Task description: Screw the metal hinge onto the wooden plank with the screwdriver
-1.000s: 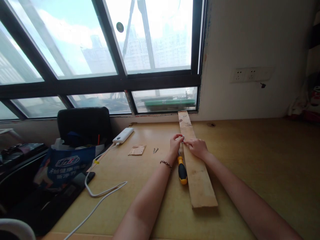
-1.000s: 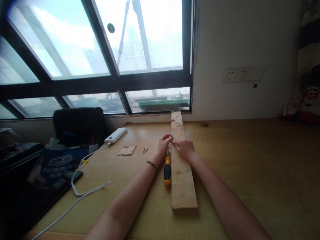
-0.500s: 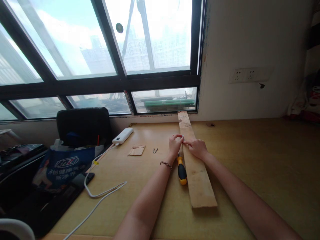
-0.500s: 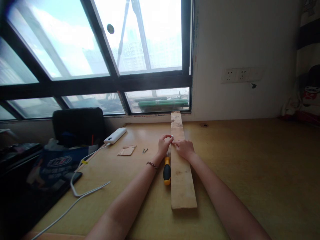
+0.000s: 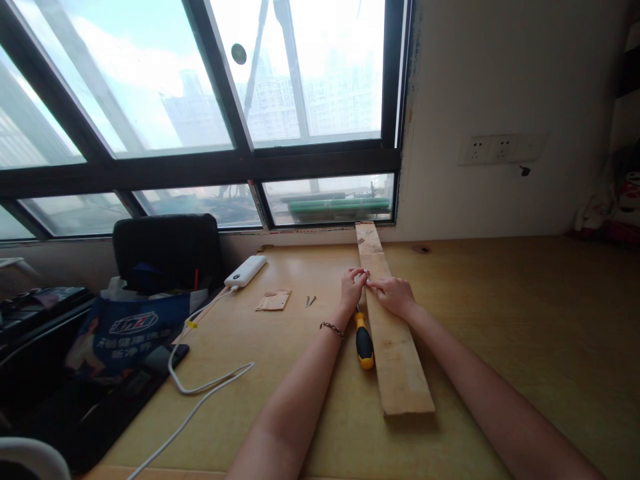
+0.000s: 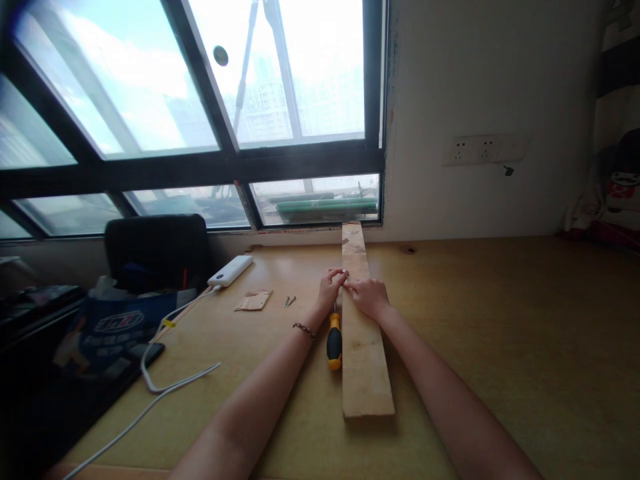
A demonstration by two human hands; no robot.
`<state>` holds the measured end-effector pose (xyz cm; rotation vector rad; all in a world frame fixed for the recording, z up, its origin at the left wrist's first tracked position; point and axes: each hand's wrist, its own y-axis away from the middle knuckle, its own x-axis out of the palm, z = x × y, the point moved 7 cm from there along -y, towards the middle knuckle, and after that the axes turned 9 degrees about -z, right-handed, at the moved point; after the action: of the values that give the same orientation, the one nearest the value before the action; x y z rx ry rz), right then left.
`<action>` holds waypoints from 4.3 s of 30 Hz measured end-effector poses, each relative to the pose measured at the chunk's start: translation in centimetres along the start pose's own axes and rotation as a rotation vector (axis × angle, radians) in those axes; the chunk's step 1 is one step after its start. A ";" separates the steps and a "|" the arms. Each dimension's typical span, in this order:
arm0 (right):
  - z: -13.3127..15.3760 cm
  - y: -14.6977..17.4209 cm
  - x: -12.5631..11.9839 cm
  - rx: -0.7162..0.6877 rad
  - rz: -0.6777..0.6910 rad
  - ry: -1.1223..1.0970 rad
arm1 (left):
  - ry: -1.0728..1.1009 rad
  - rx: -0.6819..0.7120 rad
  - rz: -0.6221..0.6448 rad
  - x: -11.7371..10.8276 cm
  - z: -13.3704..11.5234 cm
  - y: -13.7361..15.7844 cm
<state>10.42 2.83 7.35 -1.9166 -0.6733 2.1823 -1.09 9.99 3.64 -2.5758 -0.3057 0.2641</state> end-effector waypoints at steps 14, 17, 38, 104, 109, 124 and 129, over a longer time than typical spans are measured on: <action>0.0 -0.1 0.1 -0.006 0.017 -0.005 | -0.065 0.145 -0.076 -0.6 -2.1 0.3; 0.1 0.0 0.0 0.003 0.025 0.003 | -0.075 0.110 -0.165 -1.5 -1.4 0.1; 0.1 0.1 -0.2 -0.001 0.028 0.025 | -0.079 -0.015 -0.051 -1.0 -1.7 1.8; 0.6 0.2 -0.3 -0.054 -0.006 0.015 | -0.122 -0.606 0.438 -0.5 0.4 0.7; 0.2 0.1 -0.1 -0.017 -0.026 -0.037 | -0.371 -0.401 0.331 -1.4 -1.2 -1.2; -0.9 0.2 0.0 0.137 -0.043 -0.062 | -1.076 -0.293 0.049 -25.1 4.1 -2.5; -1.0 0.2 0.3 0.135 -0.057 -0.055 | -1.093 -0.351 0.104 -25.9 5.8 -2.4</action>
<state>11.38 3.04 6.93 -1.7556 -0.5666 2.1928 -27.64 7.86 3.32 -2.5063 -0.6309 1.7866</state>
